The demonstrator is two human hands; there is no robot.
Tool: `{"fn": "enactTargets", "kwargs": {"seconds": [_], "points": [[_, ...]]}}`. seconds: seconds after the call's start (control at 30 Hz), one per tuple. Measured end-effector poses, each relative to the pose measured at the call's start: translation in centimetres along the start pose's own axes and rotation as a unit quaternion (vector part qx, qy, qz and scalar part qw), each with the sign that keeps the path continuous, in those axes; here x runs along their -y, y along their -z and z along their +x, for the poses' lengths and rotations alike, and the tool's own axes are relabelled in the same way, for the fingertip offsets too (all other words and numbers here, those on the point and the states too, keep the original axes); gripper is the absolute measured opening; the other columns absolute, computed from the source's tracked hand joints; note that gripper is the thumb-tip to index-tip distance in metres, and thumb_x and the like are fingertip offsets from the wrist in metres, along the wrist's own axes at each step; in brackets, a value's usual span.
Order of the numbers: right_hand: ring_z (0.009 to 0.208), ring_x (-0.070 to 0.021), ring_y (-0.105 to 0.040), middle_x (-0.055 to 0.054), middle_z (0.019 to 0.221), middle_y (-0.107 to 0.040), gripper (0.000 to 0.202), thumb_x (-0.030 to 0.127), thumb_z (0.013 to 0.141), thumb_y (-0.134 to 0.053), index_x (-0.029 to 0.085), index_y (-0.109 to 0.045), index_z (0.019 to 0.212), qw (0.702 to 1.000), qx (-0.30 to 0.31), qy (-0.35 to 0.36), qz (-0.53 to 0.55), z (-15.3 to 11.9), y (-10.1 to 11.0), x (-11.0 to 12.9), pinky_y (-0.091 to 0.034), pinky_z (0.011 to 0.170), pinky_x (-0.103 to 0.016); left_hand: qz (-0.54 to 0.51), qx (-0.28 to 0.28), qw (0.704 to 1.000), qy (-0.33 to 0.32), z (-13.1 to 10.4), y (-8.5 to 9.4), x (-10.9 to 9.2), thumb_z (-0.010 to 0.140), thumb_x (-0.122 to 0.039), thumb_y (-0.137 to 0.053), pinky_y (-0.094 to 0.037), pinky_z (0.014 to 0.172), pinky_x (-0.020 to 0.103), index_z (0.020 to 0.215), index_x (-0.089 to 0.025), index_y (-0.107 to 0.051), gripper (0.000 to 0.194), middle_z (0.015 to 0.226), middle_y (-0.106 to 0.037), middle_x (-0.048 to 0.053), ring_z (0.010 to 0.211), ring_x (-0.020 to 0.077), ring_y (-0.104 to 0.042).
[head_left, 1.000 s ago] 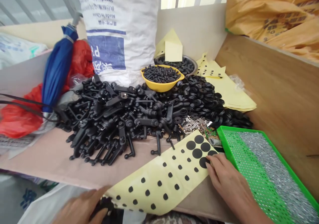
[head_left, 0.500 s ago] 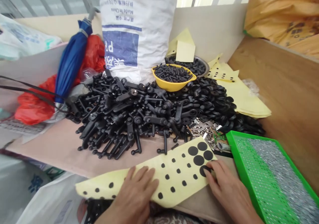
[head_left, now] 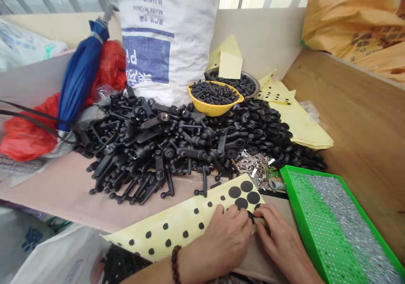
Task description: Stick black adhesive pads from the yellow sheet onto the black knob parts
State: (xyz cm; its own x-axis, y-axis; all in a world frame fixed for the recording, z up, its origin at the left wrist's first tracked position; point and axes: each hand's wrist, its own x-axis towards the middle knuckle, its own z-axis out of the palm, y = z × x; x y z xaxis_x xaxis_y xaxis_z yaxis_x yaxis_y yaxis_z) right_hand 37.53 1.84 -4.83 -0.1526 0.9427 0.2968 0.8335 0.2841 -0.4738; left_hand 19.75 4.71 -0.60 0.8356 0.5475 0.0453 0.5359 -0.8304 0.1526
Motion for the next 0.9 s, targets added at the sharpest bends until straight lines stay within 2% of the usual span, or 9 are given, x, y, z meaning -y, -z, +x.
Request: {"fn": "enactTargets", "kwargs": {"seconds": [0.2, 0.37, 0.53, 0.77, 0.9], "points": [[0.081, -0.0233, -0.069, -0.01, 0.097, -0.062, 0.015, 0.019, 0.093, -0.04, 0.022, -0.052, 0.101, 1.0, -0.015, -0.012, -0.005, 0.3, 0.6, 0.1, -0.055, 0.067, -0.034, 0.015, -0.003, 1.0, 0.02, 0.4, -0.7, 0.1, 0.093, -0.026, -0.048, -0.039, 0.066, 0.036, 0.107, -0.013, -0.053, 0.02, 0.099, -0.052, 0.006, 0.087, 0.021, -0.046], [0.066, -0.0228, -0.065, -0.007, 0.082, -0.06, 0.018, 0.018, 0.091, -0.039, 0.024, -0.051, 0.08, 1.0, 0.004, -0.013, -0.024, 1.0, 0.3, 0.4, -0.052, 0.057, -0.034, 0.032, -0.01, 0.999, 0.03, 0.5, -1.0, -0.3, 0.093, -0.026, -0.047, -0.037, 0.064, 0.035, 0.108, -0.013, -0.054, 0.022, 0.098, -0.051, 0.006, 0.085, 0.0206, -0.045], [0.061, -0.0192, -0.062, -0.003, 0.074, -0.057, 0.021, 0.02, 0.092, -0.039, 0.025, -0.047, 0.073, 0.999, 0.017, -0.026, 0.043, 1.3, 0.9, 1.0, -0.05, 0.055, -0.03, 0.042, -0.016, 0.999, 0.024, 0.4, -1.2, -0.3, 0.092, -0.024, -0.049, -0.038, 0.063, 0.036, 0.104, -0.012, -0.055, 0.018, 0.097, -0.051, 0.006, 0.083, 0.0209, -0.044], [0.06, -0.018, -0.061, -0.001, 0.068, -0.058, 0.022, 0.021, 0.091, -0.042, 0.025, -0.048, 0.07, 0.992, 0.036, -0.046, 0.116, 1.1, 1.0, 1.6, -0.05, 0.056, -0.028, 0.001, -0.021, 1.0, 0.014, 0.0, -1.0, 0.0, 0.093, -0.025, -0.05, -0.041, 0.066, 0.037, 0.104, -0.013, -0.056, 0.017, 0.101, -0.053, 0.006, 0.087, 0.0218, -0.046], [0.061, -0.0181, -0.063, -0.002, 0.068, -0.063, 0.019, 0.023, 0.09, -0.043, 0.024, -0.05, 0.072, 0.989, 0.049, -0.038, 0.136, 0.8, 1.2, 1.2, -0.051, 0.057, -0.027, -0.072, -0.035, 0.997, 0.013, -1.1, 0.0, 0.9, 0.089, -0.024, -0.053, -0.044, 0.072, 0.035, 0.095, -0.016, -0.057, 0.01, 0.1, -0.056, 0.006, 0.089, 0.0214, -0.049]]}}
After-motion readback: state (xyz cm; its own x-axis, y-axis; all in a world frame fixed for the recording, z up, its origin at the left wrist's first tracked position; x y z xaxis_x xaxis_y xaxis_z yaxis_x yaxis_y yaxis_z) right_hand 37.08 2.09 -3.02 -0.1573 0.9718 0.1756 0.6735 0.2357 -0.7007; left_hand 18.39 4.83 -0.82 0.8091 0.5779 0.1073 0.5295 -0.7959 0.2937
